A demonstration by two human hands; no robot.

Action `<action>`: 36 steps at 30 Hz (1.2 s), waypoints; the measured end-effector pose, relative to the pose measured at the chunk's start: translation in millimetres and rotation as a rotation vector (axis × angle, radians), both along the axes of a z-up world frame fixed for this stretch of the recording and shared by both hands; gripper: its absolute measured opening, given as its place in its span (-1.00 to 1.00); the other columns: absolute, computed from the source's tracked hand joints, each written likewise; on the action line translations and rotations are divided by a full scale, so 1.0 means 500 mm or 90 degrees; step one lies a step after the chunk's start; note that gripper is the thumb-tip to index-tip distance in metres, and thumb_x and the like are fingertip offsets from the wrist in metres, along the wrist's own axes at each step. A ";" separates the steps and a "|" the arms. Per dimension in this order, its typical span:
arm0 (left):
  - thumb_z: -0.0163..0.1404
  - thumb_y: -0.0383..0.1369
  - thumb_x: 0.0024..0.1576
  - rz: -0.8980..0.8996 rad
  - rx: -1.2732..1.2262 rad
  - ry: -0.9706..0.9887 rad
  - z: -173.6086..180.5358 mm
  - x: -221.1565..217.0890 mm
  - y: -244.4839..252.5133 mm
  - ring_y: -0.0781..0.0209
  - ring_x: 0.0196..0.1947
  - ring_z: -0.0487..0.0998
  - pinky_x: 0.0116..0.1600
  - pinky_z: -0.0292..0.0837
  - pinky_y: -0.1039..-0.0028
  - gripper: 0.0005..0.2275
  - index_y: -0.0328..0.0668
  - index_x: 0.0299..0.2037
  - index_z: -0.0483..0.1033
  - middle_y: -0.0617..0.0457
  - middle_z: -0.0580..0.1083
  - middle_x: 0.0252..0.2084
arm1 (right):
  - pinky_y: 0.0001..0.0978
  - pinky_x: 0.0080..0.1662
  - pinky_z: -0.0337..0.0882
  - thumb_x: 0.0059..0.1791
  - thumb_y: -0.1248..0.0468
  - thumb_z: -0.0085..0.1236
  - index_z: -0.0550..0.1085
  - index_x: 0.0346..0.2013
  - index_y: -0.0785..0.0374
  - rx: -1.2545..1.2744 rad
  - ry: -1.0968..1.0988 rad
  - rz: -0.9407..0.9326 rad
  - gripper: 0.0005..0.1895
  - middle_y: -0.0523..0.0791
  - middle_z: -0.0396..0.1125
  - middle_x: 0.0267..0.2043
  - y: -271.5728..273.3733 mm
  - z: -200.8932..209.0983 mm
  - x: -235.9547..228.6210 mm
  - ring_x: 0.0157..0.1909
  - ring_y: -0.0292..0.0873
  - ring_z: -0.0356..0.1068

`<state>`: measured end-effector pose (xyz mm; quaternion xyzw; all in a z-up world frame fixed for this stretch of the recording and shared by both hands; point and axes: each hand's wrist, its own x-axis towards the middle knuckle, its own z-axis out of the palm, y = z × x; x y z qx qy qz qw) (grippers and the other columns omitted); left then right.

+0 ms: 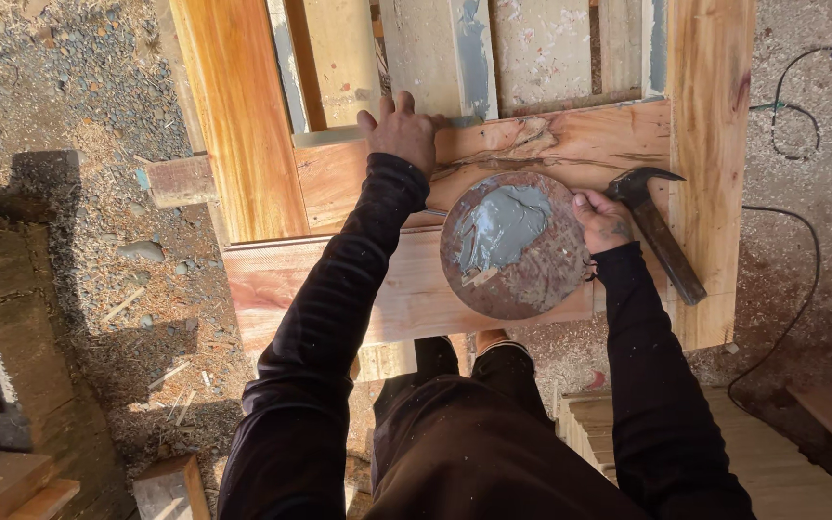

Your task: The person smooths a wooden plank on a table saw, marks it with a pen, and then applies a gray compound into the gaps of a wooden frame using a putty knife. The person works on filling the joints of the frame.

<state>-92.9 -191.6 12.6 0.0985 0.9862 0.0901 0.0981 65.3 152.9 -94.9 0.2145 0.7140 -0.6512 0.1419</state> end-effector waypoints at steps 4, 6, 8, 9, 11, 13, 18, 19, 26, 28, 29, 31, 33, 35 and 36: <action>-0.06 -0.43 0.15 -0.011 -0.009 -0.032 -0.001 -0.018 -0.032 0.02 0.05 0.38 0.11 0.10 -0.09 -0.64 0.49 -0.06 0.67 0.03 0.42 -0.07 | -0.59 -0.05 0.33 0.19 0.23 0.03 0.52 0.10 0.38 -0.003 0.004 0.008 -0.70 -0.27 0.42 -0.16 -0.005 0.007 -0.011 -0.17 -0.45 0.29; -0.06 -0.48 0.14 -0.016 -0.005 -0.059 0.004 -0.017 -0.056 0.01 0.02 0.39 0.14 0.09 -0.13 -0.58 0.52 -0.01 0.66 0.03 0.43 -0.06 | -0.59 -0.03 0.36 0.18 0.23 0.03 0.51 0.11 0.37 -0.029 0.000 -0.003 -0.69 -0.26 0.44 -0.14 -0.006 0.009 -0.008 -0.15 -0.45 0.32; -0.04 -0.49 0.12 -0.017 0.021 -0.058 0.006 -0.013 -0.079 -0.01 0.04 0.40 0.15 0.07 -0.20 -0.58 0.49 0.00 0.66 0.00 0.44 -0.04 | -0.58 -0.02 0.35 0.18 0.24 0.03 0.50 0.12 0.39 -0.053 -0.004 -0.014 -0.69 -0.25 0.44 -0.14 -0.006 0.012 -0.002 -0.15 -0.45 0.32; -0.03 -0.49 0.11 -0.014 0.033 -0.057 0.007 -0.011 -0.091 -0.02 0.04 0.40 0.15 0.06 -0.24 -0.58 0.48 0.00 0.66 -0.01 0.45 -0.02 | -0.58 -0.02 0.35 0.18 0.24 0.04 0.50 0.12 0.39 -0.066 -0.005 -0.015 -0.69 -0.25 0.44 -0.14 -0.006 0.012 -0.003 -0.15 -0.44 0.32; -0.02 -0.51 0.09 -0.001 0.039 -0.101 0.011 -0.014 -0.113 -0.02 0.07 0.40 0.19 0.10 -0.21 -0.55 0.48 0.04 0.65 0.00 0.45 -0.02 | -0.58 -0.02 0.35 0.18 0.24 0.03 0.50 0.12 0.39 -0.042 0.000 0.000 -0.69 -0.25 0.44 -0.13 -0.008 0.015 -0.004 -0.14 -0.45 0.32; -0.02 -0.53 0.07 0.000 0.036 -0.124 0.019 -0.024 -0.134 -0.03 0.10 0.39 0.20 0.10 -0.26 -0.52 0.48 0.05 0.64 0.01 0.46 -0.01 | -0.58 -0.02 0.36 0.18 0.24 0.03 0.51 0.12 0.38 -0.015 -0.007 0.003 -0.69 -0.25 0.44 -0.14 -0.007 0.019 -0.005 -0.15 -0.45 0.32; 0.00 -0.55 -0.01 -0.014 -0.053 -0.121 0.061 -0.006 -0.208 -0.07 0.09 0.38 0.18 -0.07 -0.57 -0.47 0.48 0.08 0.60 0.03 0.46 0.00 | -0.58 -0.02 0.35 0.18 0.23 0.04 0.51 0.13 0.36 -0.008 -0.022 -0.001 -0.69 -0.26 0.44 -0.13 -0.007 0.019 0.000 -0.14 -0.44 0.32; -0.01 -0.56 0.00 0.020 -0.044 -0.131 0.068 0.004 -0.217 -0.06 0.09 0.39 0.17 0.02 -0.51 -0.46 0.47 0.10 0.58 0.03 0.45 0.00 | -0.58 -0.02 0.35 0.18 0.23 0.04 0.51 0.13 0.36 -0.011 -0.020 -0.006 -0.69 -0.26 0.44 -0.12 -0.008 0.018 -0.002 -0.14 -0.44 0.32; -0.04 -0.54 0.09 0.144 0.080 -0.036 -0.005 0.106 -0.091 -0.15 -0.10 0.50 -0.20 0.58 0.16 -0.44 0.13 0.36 0.36 -0.16 0.37 -0.05 | -0.59 0.02 0.35 0.18 0.24 0.03 0.50 0.14 0.36 -0.027 -0.014 -0.004 -0.69 -0.25 0.43 -0.09 0.012 -0.006 -0.005 -0.09 -0.43 0.32; -0.02 -0.51 0.06 0.165 0.049 -0.041 -0.032 0.139 -0.056 -0.16 -0.12 0.50 -0.29 0.58 0.17 -0.41 0.05 0.38 0.29 -0.19 0.36 -0.01 | -0.60 0.03 0.34 0.18 0.24 0.03 0.49 0.15 0.36 -0.046 -0.011 0.008 -0.69 -0.25 0.42 -0.08 0.019 -0.011 -0.005 -0.08 -0.43 0.31; -0.02 -0.51 0.07 0.167 0.045 -0.041 -0.042 0.162 -0.044 -0.15 -0.14 0.51 -0.30 0.58 0.16 -0.39 0.01 0.40 0.25 -0.20 0.35 0.01 | -0.60 0.03 0.33 0.20 0.23 0.02 0.50 0.15 0.37 -0.050 -0.018 0.014 -0.69 -0.25 0.41 -0.10 0.025 -0.015 -0.001 -0.09 -0.43 0.30; -0.02 -0.50 0.07 0.171 0.043 -0.037 -0.044 0.203 -0.044 -0.14 -0.16 0.52 -0.30 0.58 0.15 -0.40 -0.03 0.41 0.24 -0.20 0.35 0.01 | -0.59 0.03 0.33 0.21 0.23 0.02 0.50 0.14 0.38 -0.032 -0.010 0.032 -0.69 -0.24 0.41 -0.10 0.030 -0.018 0.006 -0.09 -0.42 0.30; -0.02 -0.48 0.09 0.176 0.048 -0.022 -0.030 0.217 -0.062 -0.14 -0.16 0.53 -0.30 0.58 0.15 -0.43 -0.05 0.38 0.27 -0.19 0.36 -0.02 | -0.60 0.04 0.33 0.20 0.23 0.01 0.50 0.11 0.39 0.010 0.030 0.058 -0.69 -0.24 0.42 -0.09 0.026 -0.019 0.003 -0.09 -0.43 0.31; -0.04 -0.52 0.11 0.208 0.063 -0.048 -0.015 0.191 -0.076 -0.12 -0.15 0.54 -0.25 0.58 0.17 -0.47 0.03 0.35 0.32 -0.15 0.37 -0.07 | -0.60 0.02 0.33 0.18 0.23 0.07 0.50 0.13 0.38 0.007 0.005 0.023 -0.69 -0.26 0.41 -0.11 0.021 -0.018 -0.013 -0.10 -0.44 0.30; -0.05 -0.53 0.11 0.221 0.072 -0.062 -0.012 0.164 -0.075 -0.10 -0.15 0.55 -0.22 0.59 0.18 -0.48 0.07 0.34 0.35 -0.13 0.38 -0.10 | -0.60 0.01 0.32 0.17 0.23 0.09 0.50 0.13 0.37 0.006 -0.008 0.003 -0.69 -0.27 0.40 -0.12 0.022 -0.016 -0.024 -0.11 -0.44 0.30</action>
